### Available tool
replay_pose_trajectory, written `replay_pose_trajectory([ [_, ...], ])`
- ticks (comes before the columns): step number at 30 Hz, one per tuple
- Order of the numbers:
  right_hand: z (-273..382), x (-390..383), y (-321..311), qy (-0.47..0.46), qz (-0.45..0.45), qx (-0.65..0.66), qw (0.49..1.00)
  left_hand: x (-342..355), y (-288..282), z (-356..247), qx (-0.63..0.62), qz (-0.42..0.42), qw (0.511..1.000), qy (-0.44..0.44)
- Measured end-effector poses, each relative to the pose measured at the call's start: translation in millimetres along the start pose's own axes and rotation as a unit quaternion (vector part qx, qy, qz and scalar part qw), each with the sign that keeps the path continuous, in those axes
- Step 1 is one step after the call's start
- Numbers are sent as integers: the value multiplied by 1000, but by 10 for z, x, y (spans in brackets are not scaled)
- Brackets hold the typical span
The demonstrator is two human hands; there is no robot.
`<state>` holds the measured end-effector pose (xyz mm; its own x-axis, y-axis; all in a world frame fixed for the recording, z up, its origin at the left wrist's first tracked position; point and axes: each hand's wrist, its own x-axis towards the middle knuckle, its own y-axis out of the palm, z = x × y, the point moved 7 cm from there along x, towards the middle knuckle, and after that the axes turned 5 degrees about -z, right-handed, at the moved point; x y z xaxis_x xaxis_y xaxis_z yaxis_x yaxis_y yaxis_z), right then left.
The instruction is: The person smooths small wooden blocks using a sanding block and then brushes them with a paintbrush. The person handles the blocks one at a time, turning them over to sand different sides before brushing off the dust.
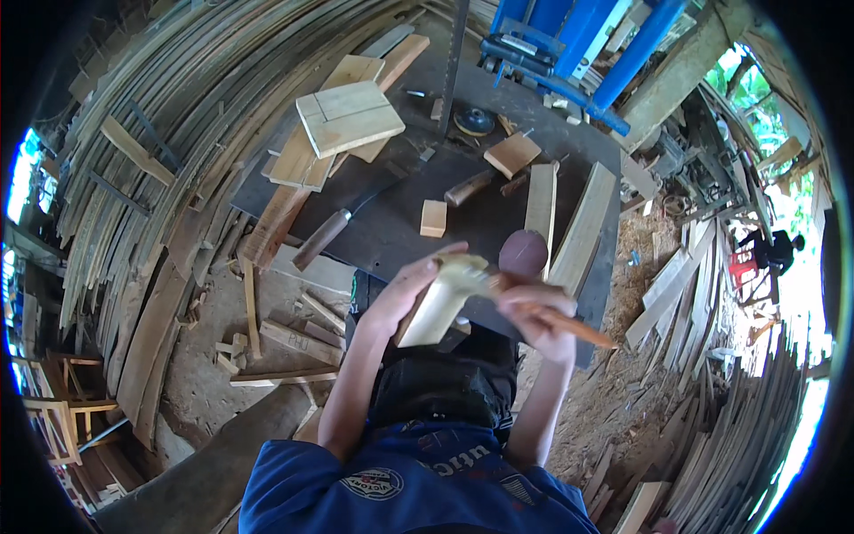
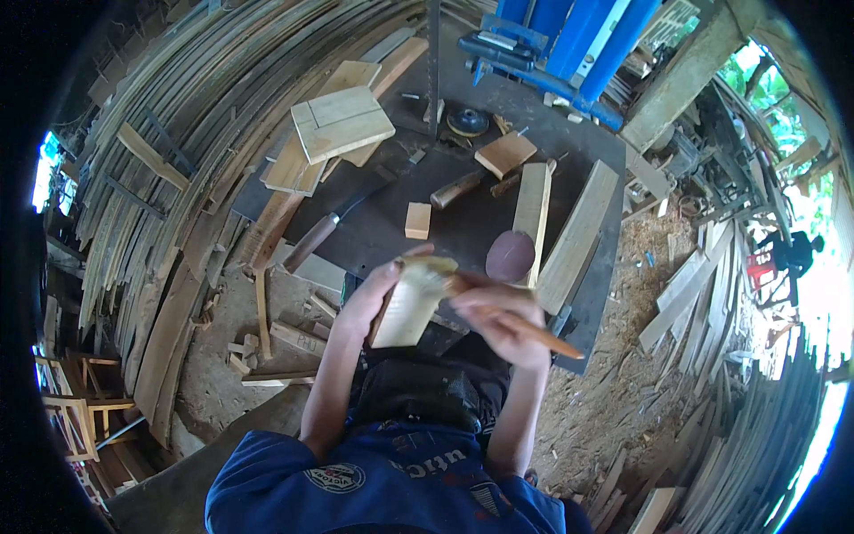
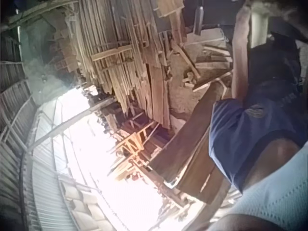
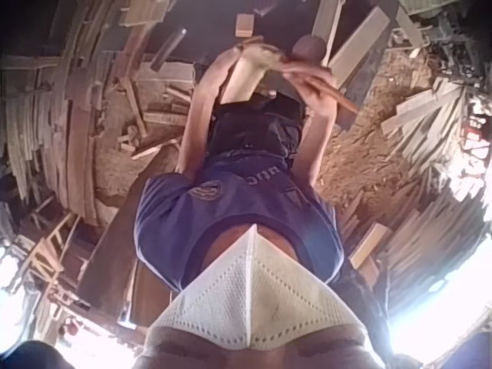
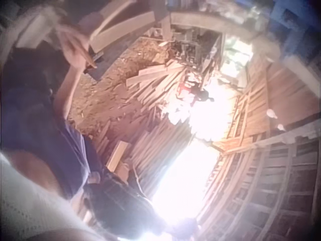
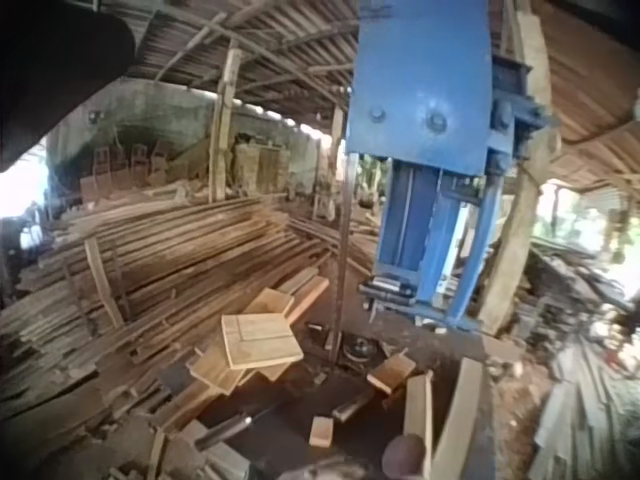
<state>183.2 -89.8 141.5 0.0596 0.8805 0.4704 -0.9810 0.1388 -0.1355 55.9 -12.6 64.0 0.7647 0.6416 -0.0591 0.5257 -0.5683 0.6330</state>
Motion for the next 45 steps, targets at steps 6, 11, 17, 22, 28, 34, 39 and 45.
replay_pose_trajectory([
  [6, 122, -5, 225, -29, -39, -146, 988, 19, -38, -12, -44, -76, 995, 52],
  [11, 27, -568, 903, 44, 287, -21, 957, 26, -299, -108, 32, -115, 990, 73],
  [17, -40, -108, 175, -2, 19, -61, 998, -108, 76, -121, 179, 30, 982, 50],
  [22, -93, -300, 21, 87, -153, -213, 961, -21, 31, -190, 155, 10, 987, 50],
  [28, -86, -596, 753, 76, 161, 3, 984, 121, -231, -60, 59, -138, 987, 56],
  [34, -107, -443, 349, 47, 80, -50, 994, 86, -360, 30, -118, -233, 965, 33],
  [39, -91, -589, -276, -15, -200, -30, 979, 74, -391, -97, -180, -308, 934, 34],
  [45, -214, -339, -49, 3, -243, -119, 963, 171, -21, 557, -410, 63, 910, -14],
])
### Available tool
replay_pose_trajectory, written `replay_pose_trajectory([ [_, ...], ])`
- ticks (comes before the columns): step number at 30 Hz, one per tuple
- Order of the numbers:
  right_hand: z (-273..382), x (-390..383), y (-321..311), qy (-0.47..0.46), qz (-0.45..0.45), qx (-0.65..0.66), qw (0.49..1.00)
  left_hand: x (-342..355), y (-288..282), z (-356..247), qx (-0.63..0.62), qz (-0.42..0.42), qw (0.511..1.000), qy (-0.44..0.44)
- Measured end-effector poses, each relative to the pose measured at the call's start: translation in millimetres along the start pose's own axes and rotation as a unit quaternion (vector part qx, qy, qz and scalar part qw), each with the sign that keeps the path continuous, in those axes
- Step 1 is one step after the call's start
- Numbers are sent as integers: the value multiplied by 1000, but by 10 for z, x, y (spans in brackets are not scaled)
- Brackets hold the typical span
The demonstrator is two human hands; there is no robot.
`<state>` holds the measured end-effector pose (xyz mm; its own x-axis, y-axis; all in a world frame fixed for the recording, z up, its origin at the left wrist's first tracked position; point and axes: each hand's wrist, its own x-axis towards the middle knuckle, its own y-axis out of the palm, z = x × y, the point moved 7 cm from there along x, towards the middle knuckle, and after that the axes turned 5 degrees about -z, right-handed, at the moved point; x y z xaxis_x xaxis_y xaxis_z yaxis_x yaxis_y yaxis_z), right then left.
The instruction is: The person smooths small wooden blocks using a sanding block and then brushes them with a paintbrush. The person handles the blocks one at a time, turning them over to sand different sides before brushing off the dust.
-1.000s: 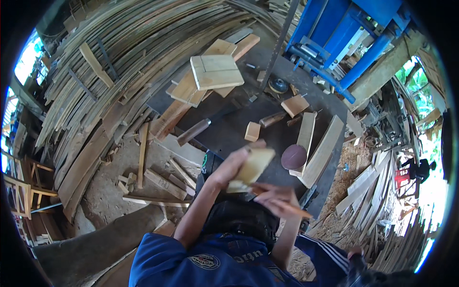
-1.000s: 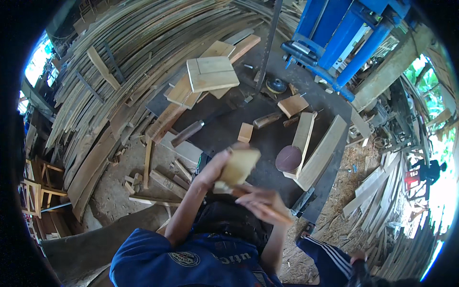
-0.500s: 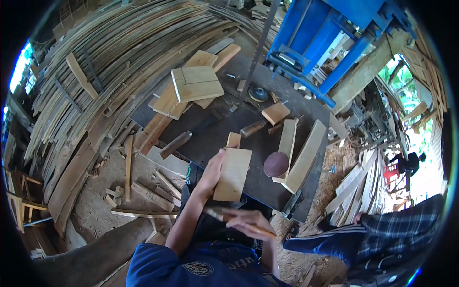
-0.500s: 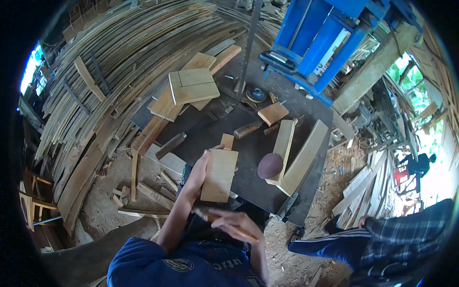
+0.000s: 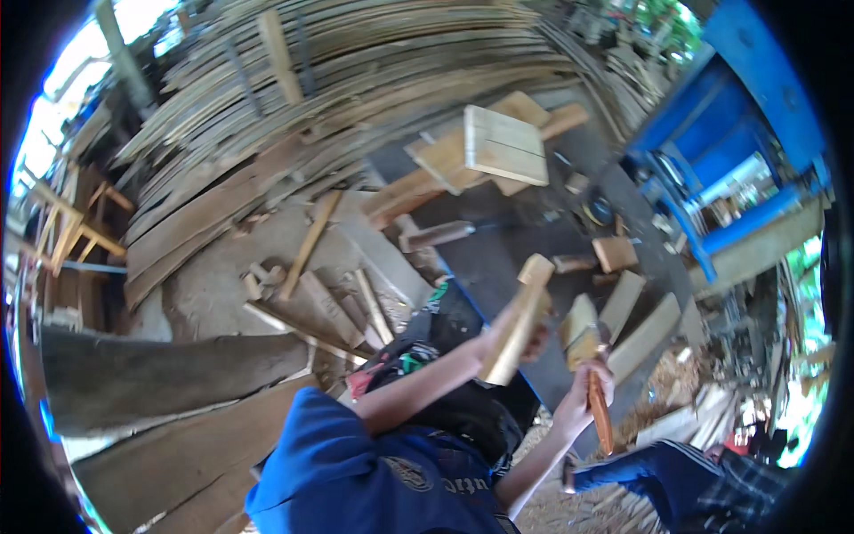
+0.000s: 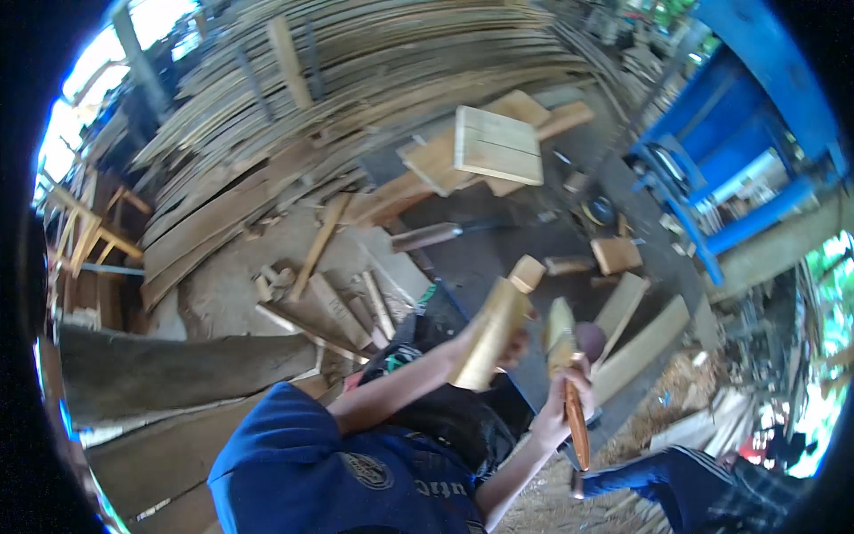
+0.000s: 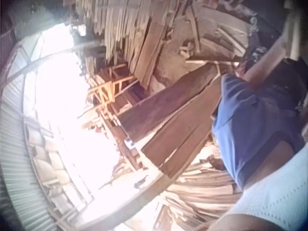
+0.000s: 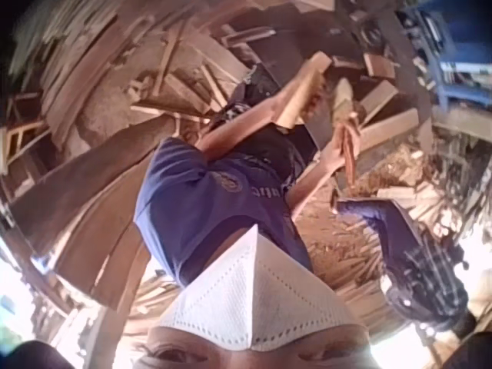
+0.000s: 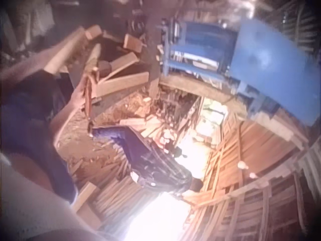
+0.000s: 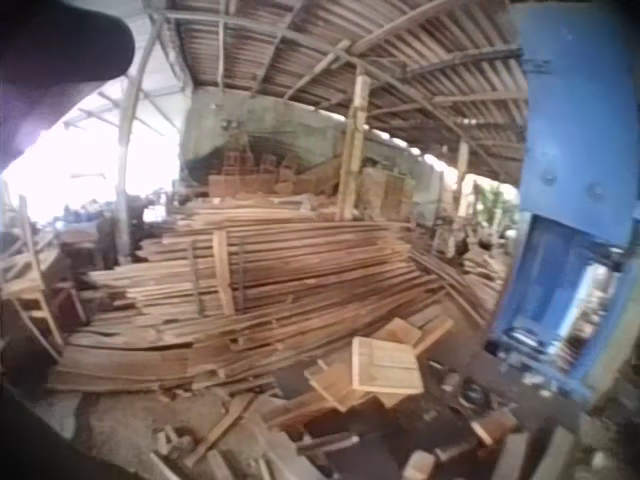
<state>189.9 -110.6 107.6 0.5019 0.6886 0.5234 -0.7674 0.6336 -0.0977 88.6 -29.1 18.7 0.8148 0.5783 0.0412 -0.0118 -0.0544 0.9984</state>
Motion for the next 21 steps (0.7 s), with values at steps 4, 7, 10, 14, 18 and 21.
replay_pose_trajectory([
  [4, 351, -223, 542, -64, 263, -30, 962, -15, -247, -156, 110, -203, 965, 121],
  [7, 381, -402, 496, -4, 376, 52, 925, -70, -542, -290, 15, -128, 989, 71],
  [10, 401, -398, 460, 6, 394, 144, 908, -110, -601, -350, 27, -137, 985, 100],
  [14, 139, -172, 324, 6, 236, -18, 972, -101, -237, -134, 270, -53, 960, 54],
  [18, -166, -9, -91, 32, 10, -62, 998, -118, -58, -35, -12, 26, 998, -50],
  [21, 40, -83, 117, 3, 74, -80, 994, -161, 17, -82, 42, -83, 996, -15],
])
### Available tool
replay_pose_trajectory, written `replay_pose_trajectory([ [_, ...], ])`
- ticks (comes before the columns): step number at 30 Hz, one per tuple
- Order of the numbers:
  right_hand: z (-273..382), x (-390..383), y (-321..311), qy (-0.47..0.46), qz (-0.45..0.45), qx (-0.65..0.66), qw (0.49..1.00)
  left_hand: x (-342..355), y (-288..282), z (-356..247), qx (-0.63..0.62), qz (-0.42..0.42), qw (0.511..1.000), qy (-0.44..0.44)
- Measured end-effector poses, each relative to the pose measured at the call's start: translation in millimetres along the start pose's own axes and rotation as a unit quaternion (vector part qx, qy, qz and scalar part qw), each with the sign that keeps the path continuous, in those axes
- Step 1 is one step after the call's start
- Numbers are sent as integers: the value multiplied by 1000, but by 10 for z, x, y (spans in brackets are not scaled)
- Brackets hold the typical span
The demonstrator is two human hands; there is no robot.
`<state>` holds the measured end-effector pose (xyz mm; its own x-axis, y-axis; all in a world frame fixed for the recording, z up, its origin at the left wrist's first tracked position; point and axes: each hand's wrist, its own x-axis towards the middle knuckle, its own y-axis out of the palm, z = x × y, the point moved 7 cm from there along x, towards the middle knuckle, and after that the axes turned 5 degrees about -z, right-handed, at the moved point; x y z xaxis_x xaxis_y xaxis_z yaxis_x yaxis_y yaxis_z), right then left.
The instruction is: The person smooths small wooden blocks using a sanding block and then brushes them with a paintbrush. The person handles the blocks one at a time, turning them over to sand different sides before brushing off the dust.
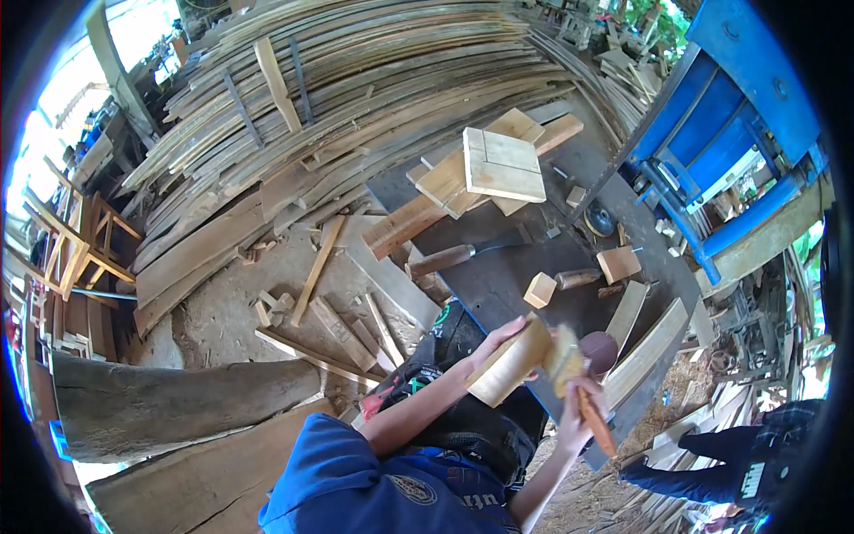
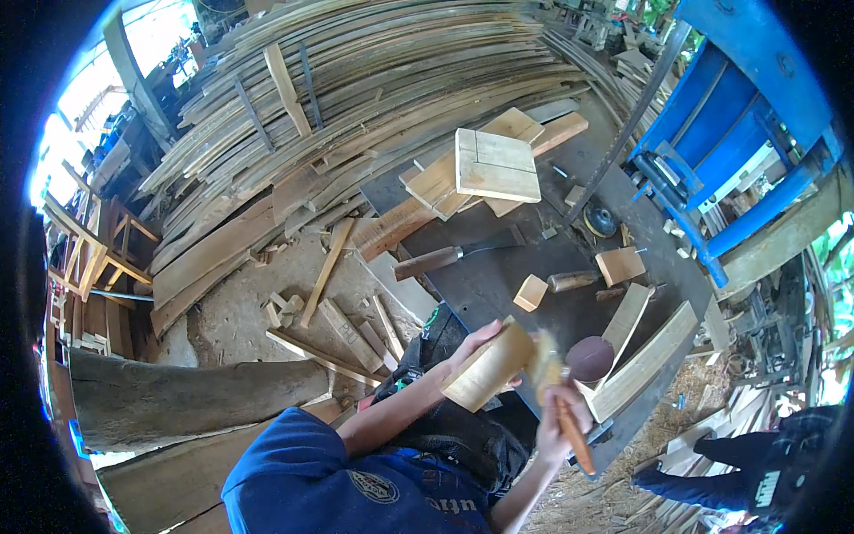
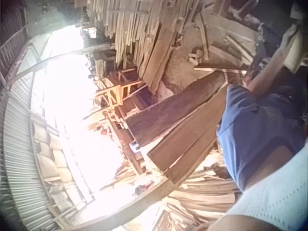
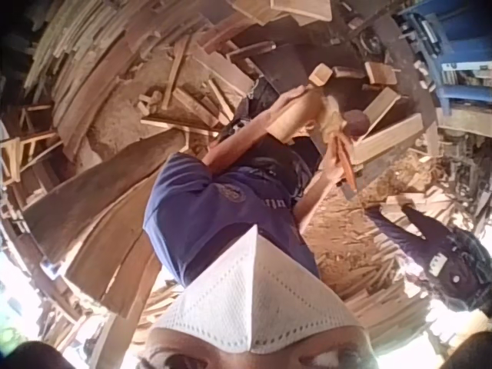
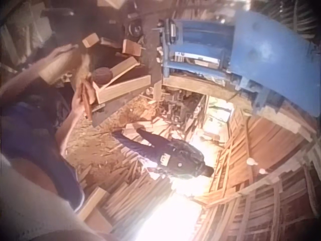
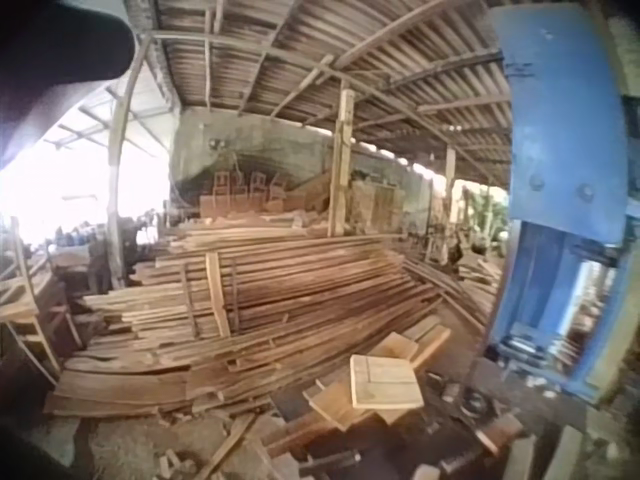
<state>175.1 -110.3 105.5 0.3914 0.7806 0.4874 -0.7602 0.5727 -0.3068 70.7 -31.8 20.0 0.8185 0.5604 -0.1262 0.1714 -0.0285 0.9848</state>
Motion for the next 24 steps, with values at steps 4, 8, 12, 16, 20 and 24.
replay_pose_trajectory([
  [4, 413, -268, 469, -46, 291, 133, 946, -38, -177, -282, 88, -58, 991, 78],
  [8, 431, -360, 467, -97, 322, 242, 910, -135, -24, -277, 156, -62, 984, 50],
  [12, 14, 17, 103, 56, 108, 119, 985, -123, -70, 41, 119, -53, 989, -65],
  [16, 164, 116, -124, -62, -48, -65, 995, -123, -24, 26, 106, -4, 992, -73],
  [20, 404, -246, 358, -51, 256, 78, 962, -83, 48, -232, 257, -81, 959, 84],
  [24, 442, -501, 498, -8, 352, 264, 898, -155, 71, -373, 349, -120, 925, 92],
])
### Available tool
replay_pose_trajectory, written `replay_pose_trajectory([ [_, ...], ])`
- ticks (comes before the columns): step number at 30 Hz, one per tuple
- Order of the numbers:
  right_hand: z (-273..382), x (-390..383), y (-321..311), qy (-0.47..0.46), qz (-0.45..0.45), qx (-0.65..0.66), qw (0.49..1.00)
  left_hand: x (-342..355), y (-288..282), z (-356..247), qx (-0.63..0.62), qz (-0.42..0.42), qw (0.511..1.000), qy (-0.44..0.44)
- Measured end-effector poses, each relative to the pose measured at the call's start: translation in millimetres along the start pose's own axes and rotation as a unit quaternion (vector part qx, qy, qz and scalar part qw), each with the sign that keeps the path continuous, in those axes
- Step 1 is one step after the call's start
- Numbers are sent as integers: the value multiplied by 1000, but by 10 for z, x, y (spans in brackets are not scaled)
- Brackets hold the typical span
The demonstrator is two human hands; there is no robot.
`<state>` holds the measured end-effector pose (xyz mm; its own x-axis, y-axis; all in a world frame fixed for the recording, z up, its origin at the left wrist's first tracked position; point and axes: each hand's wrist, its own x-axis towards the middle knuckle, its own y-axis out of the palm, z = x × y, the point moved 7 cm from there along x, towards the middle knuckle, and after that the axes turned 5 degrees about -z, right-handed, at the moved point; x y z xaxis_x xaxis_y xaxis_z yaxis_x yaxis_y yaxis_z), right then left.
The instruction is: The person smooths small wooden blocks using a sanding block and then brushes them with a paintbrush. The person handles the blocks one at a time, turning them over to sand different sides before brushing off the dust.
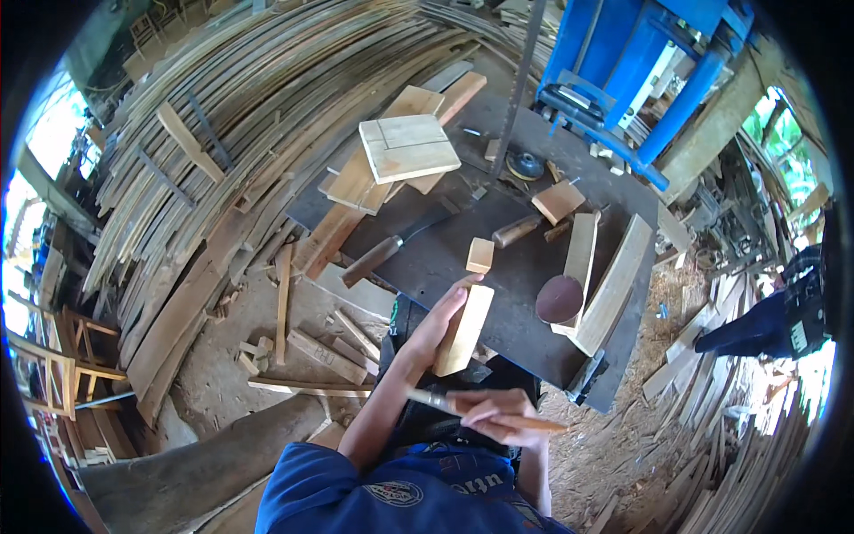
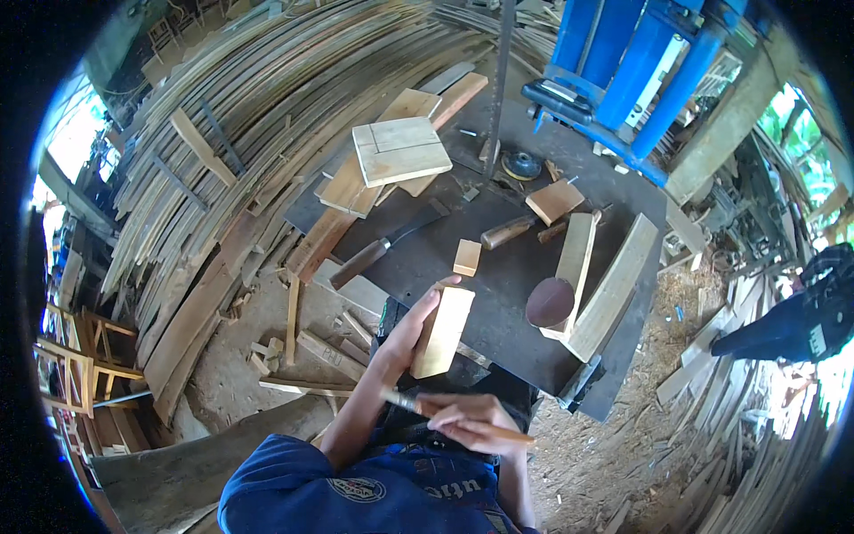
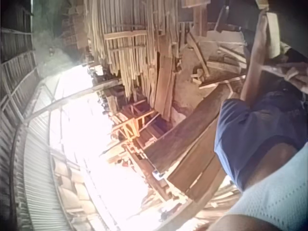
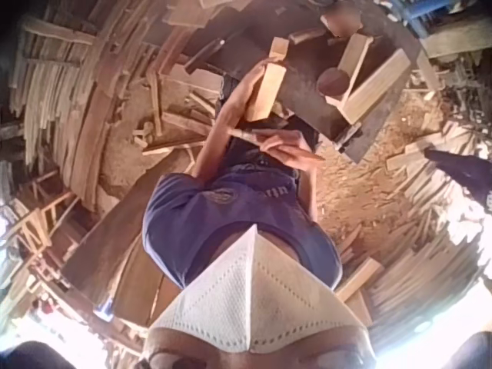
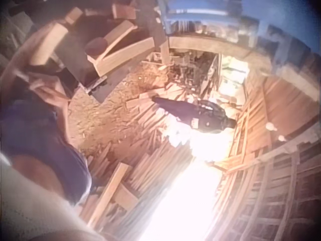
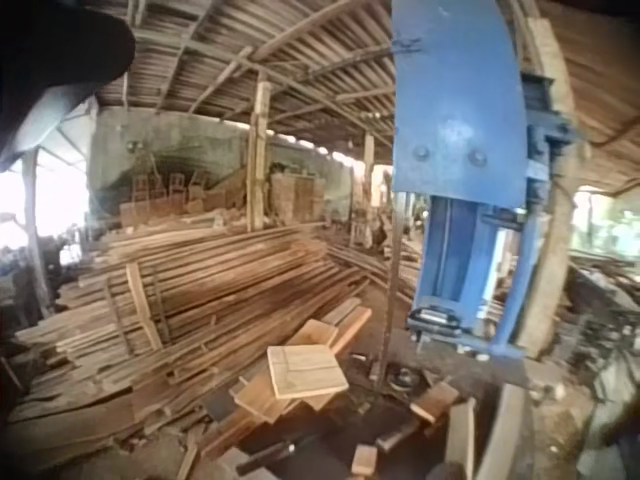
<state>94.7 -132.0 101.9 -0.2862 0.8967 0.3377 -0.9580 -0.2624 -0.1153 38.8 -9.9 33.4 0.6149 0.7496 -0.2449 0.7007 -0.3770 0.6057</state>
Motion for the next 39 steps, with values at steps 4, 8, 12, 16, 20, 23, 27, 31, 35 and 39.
replay_pose_trajectory([
  [4, -146, -13, -687, -53, -165, -140, 975, -10, 256, 93, -10, 149, 989, -11],
  [8, -78, -134, -1163, -46, -434, -135, 890, 1, 137, 179, 63, 109, 991, -56],
  [12, -38, -35, -785, -5, -298, -205, 932, -2, 141, -52, 84, 95, 984, 122],
  [16, -206, -123, -410, 12, -140, -26, 990, 33, 127, -256, 158, -7, 976, 149],
  [20, -352, -134, -313, 17, -140, -23, 990, 60, 277, -469, 255, -21, 936, 241],
  [23, -390, -192, -614, 98, -238, -30, 966, 47, 383, -510, 325, 13, 904, 277],
  [27, -594, -607, -969, 131, -544, 93, 824, 190, 209, -262, 214, -2, 934, 288],
  [31, -578, -661, -1022, 29, -558, 313, 768, 208, 97, -258, 120, -92, 924, 351],
  [35, -726, -512, -906, 26, -531, 410, 741, 212, 140, -204, 153, -91, 914, 365],
  [39, -1129, -575, -815, 196, -534, 246, 785, 239, 143, -120, 158, -97, 915, 357],
])
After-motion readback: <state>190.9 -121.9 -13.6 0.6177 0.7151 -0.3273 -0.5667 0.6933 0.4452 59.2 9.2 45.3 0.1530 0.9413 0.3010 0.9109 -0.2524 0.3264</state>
